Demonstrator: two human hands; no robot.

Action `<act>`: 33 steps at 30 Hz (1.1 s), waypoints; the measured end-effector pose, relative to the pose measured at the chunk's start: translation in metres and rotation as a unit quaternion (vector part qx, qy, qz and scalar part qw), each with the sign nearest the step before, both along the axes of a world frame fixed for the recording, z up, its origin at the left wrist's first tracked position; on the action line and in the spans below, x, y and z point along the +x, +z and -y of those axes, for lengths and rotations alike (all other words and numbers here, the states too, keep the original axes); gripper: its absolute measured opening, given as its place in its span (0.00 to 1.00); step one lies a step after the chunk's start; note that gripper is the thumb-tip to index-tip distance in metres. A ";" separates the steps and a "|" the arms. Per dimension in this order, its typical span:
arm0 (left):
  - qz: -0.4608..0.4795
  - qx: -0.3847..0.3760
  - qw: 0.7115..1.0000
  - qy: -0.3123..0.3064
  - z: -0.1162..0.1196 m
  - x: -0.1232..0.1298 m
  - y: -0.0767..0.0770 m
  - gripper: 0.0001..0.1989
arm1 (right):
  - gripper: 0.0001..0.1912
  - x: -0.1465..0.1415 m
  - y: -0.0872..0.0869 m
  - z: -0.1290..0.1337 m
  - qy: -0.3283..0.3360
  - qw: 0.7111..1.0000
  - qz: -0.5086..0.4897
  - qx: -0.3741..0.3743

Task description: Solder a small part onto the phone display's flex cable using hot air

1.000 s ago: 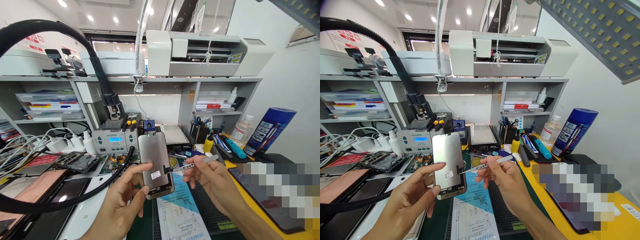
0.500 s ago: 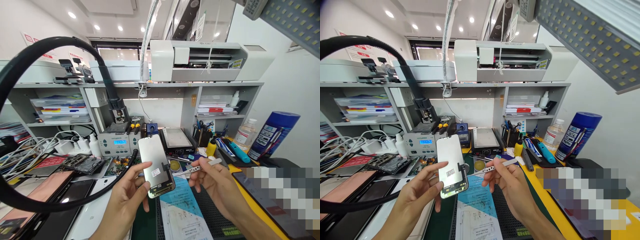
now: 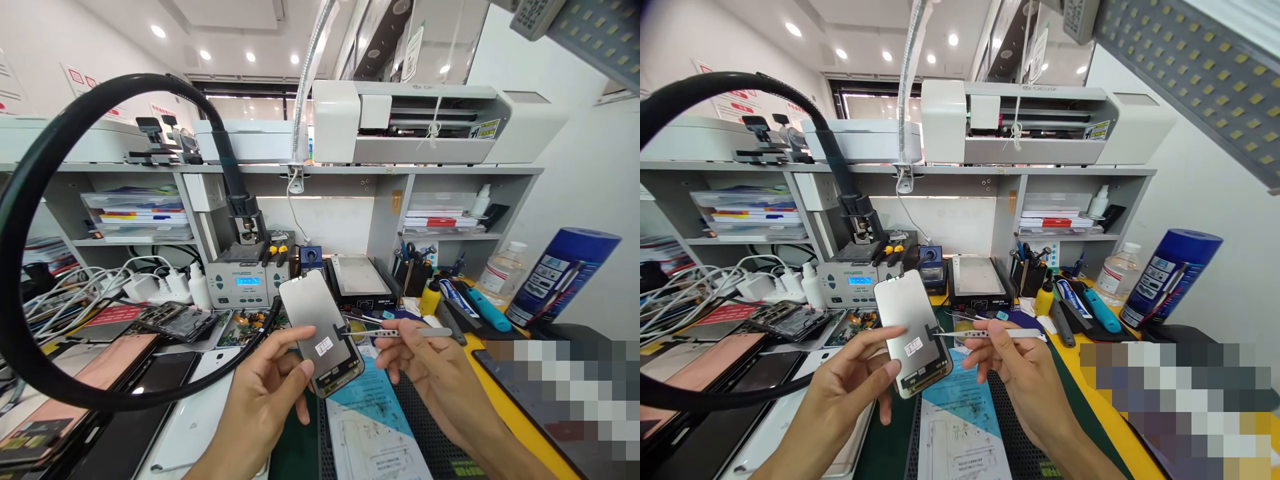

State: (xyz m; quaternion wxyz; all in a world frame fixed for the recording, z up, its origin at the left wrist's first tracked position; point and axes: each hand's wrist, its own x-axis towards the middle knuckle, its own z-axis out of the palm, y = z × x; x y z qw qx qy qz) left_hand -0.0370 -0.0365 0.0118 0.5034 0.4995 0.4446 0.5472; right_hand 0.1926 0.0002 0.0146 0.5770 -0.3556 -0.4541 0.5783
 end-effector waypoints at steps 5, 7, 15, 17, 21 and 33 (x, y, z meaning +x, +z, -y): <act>-0.010 0.022 1.000 0.019 0.002 0.004 -0.002 0.21 | 0.16 0.001 0.004 0.002 0.003 1.000 -0.013 0.000; -0.025 0.040 0.998 0.038 0.002 0.004 -0.005 0.19 | 0.16 0.002 0.006 0.005 0.031 0.999 -0.007 -0.007; -0.062 0.099 0.993 0.009 0.001 -0.003 -0.013 0.17 | 0.17 -0.005 0.002 0.015 0.102 0.991 0.086 0.023; -0.047 0.082 0.996 0.003 0.001 -0.003 -0.011 0.18 | 0.16 -0.007 0.001 0.015 0.101 0.990 0.094 0.022; 0.002 0.045 0.999 -0.003 -0.001 -0.002 -0.005 0.21 | 0.15 -0.009 -0.001 0.013 0.098 0.993 0.066 0.006; 0.063 -0.005 0.997 0.034 0.000 -0.001 -0.004 0.20 | 0.17 -0.022 -0.009 0.012 0.039 0.999 0.022 -0.020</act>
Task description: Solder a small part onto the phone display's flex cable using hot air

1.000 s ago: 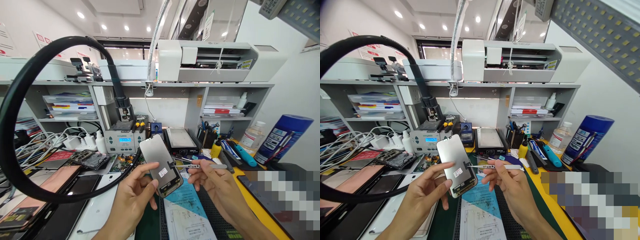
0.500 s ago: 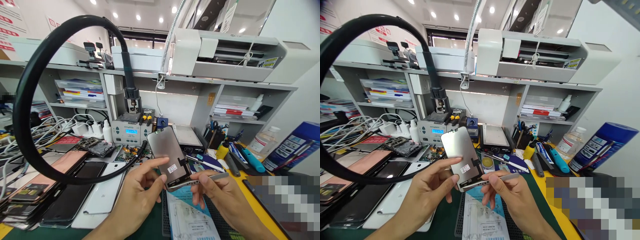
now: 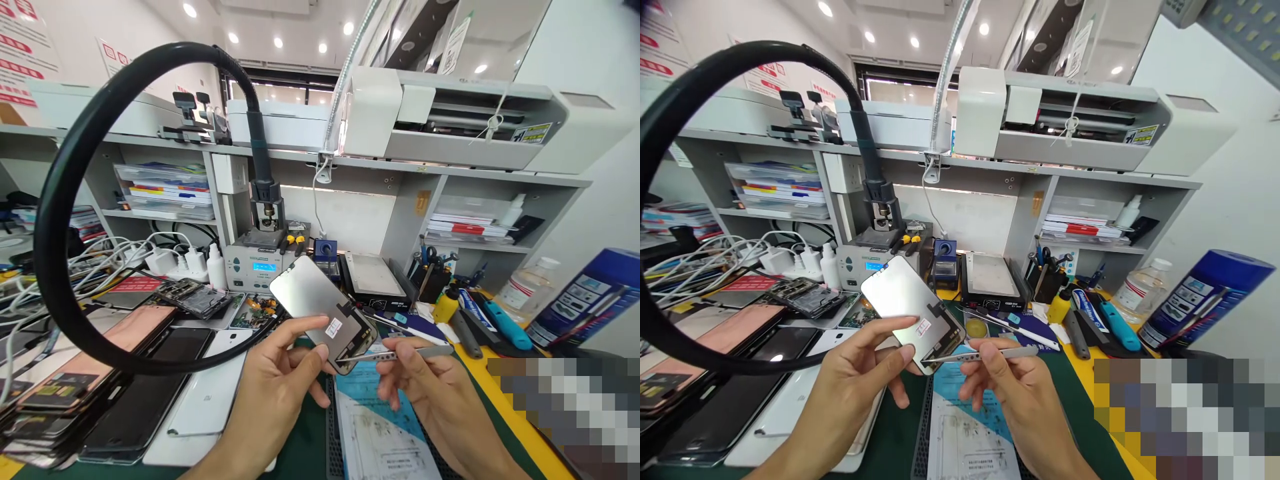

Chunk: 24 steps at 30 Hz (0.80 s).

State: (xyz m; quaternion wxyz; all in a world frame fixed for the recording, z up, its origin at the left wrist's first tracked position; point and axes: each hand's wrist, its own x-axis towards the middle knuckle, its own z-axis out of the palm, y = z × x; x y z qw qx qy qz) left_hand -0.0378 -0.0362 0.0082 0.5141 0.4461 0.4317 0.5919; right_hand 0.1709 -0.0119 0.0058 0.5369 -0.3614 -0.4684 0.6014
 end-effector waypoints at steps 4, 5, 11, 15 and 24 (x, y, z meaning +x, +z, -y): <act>0.041 -0.011 0.999 0.033 -0.002 0.002 -0.002 0.19 | 0.21 -0.006 -0.002 -0.001 -0.022 0.999 -0.005 -0.039; 0.056 -0.012 0.997 0.042 -0.002 0.003 -0.003 0.19 | 0.22 -0.007 -0.003 -0.001 -0.026 0.999 -0.004 -0.047; 0.078 -0.023 0.995 0.066 0.001 0.011 -0.003 0.23 | 0.26 -0.008 -0.011 -0.002 -0.024 0.998 0.022 -0.051; 0.082 -0.036 0.993 0.081 0.002 0.012 -0.002 0.27 | 0.26 -0.008 -0.010 -0.001 -0.021 0.998 0.042 -0.042; 0.067 -0.011 0.990 0.125 -0.001 0.016 -0.004 0.27 | 0.24 -0.007 -0.004 -0.001 -0.005 0.999 0.018 -0.049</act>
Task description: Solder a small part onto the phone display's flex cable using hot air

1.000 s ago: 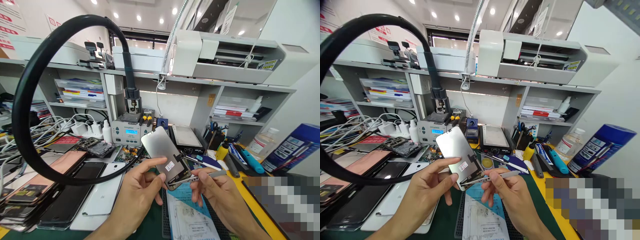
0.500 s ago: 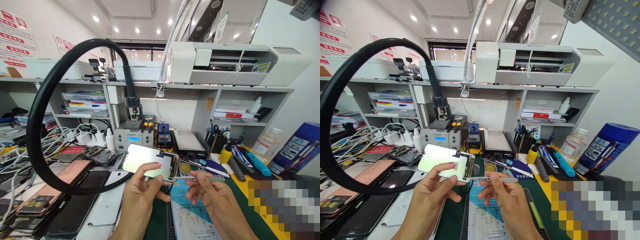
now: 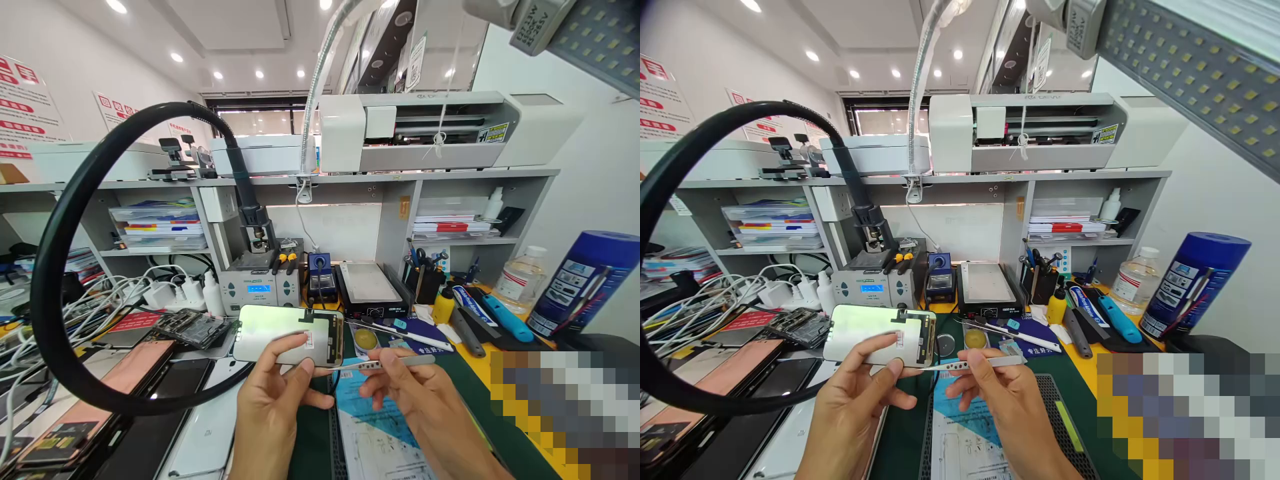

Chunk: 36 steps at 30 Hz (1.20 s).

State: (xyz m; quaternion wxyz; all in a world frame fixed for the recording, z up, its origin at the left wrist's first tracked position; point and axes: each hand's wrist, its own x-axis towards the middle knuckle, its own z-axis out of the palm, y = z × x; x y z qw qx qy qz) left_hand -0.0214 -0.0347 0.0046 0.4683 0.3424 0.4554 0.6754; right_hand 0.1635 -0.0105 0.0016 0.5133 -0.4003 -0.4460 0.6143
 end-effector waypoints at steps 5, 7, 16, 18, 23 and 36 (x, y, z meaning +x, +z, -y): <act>-0.045 0.021 0.998 0.028 0.005 0.005 0.005 0.24 | 0.23 0.001 0.005 0.000 0.026 0.999 -0.039 -0.022; -0.053 0.022 0.998 0.028 0.007 0.005 0.005 0.24 | 0.22 0.002 0.006 0.000 0.023 0.998 -0.047 -0.031; -0.055 0.008 0.998 0.004 0.007 0.003 0.007 0.25 | 0.23 -0.001 0.008 0.002 -0.019 0.997 -0.047 -0.055; -0.059 0.006 0.998 -0.002 0.008 0.003 0.007 0.25 | 0.24 -0.001 0.008 0.002 -0.022 0.998 -0.039 -0.049; -0.067 -0.001 0.998 -0.018 0.007 0.002 0.004 0.26 | 0.28 0.001 0.005 0.001 -0.025 1.000 0.013 -0.010; -0.097 0.000 0.995 -0.017 0.006 0.001 0.005 0.19 | 0.25 0.001 0.009 0.002 -0.019 0.998 -0.051 -0.036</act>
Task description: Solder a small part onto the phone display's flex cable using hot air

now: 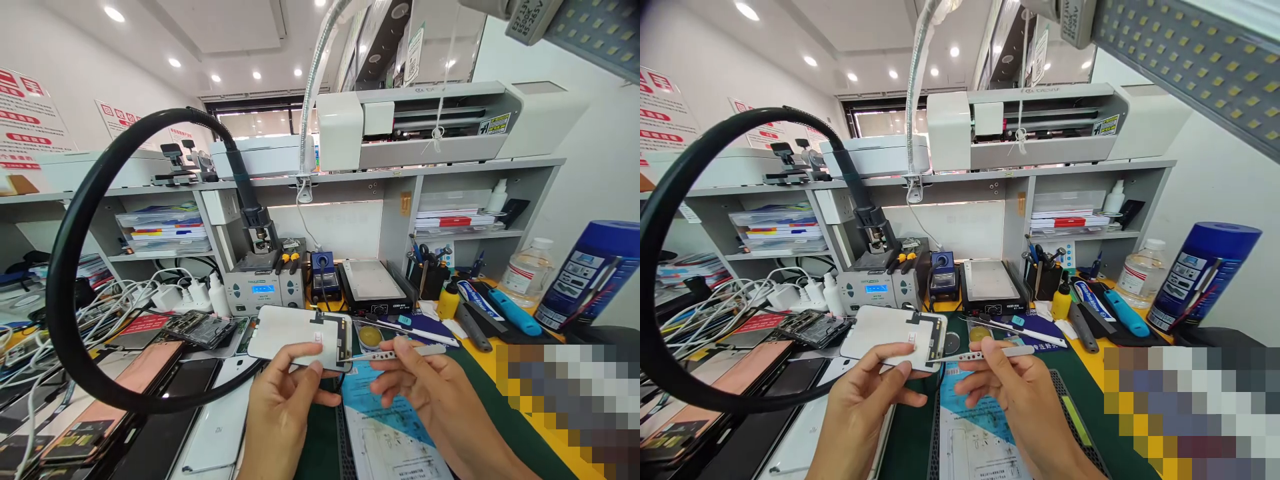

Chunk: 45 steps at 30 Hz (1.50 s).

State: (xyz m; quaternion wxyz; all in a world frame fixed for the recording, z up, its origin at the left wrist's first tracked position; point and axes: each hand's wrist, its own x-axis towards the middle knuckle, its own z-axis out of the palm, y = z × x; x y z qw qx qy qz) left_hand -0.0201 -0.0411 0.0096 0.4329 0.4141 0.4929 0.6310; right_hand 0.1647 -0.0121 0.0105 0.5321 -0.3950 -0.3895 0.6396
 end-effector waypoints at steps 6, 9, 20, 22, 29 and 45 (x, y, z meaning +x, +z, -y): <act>-0.050 0.018 0.999 -0.010 0.004 0.006 -0.001 0.14 | 0.23 -0.001 0.001 0.000 -0.003 1.000 -0.027 -0.009; -0.080 0.027 0.996 -0.008 0.005 0.005 -0.007 0.12 | 0.24 0.000 0.002 0.000 0.001 1.000 -0.027 -0.009; -0.144 0.063 0.987 0.009 0.005 0.003 -0.011 0.08 | 0.24 0.002 -0.003 0.000 0.013 1.000 -0.015 0.008; -0.142 0.065 0.988 0.007 0.006 0.004 -0.008 0.08 | 0.24 0.002 -0.004 0.001 0.015 1.000 -0.006 0.019; -0.116 0.047 0.992 0.016 0.008 0.006 -0.002 0.11 | 0.25 0.002 -0.002 0.001 0.009 0.999 0.006 0.033; -0.094 0.017 0.995 -0.042 0.004 0.000 0.000 0.16 | 0.23 0.009 -0.003 0.010 -0.029 0.988 0.093 0.120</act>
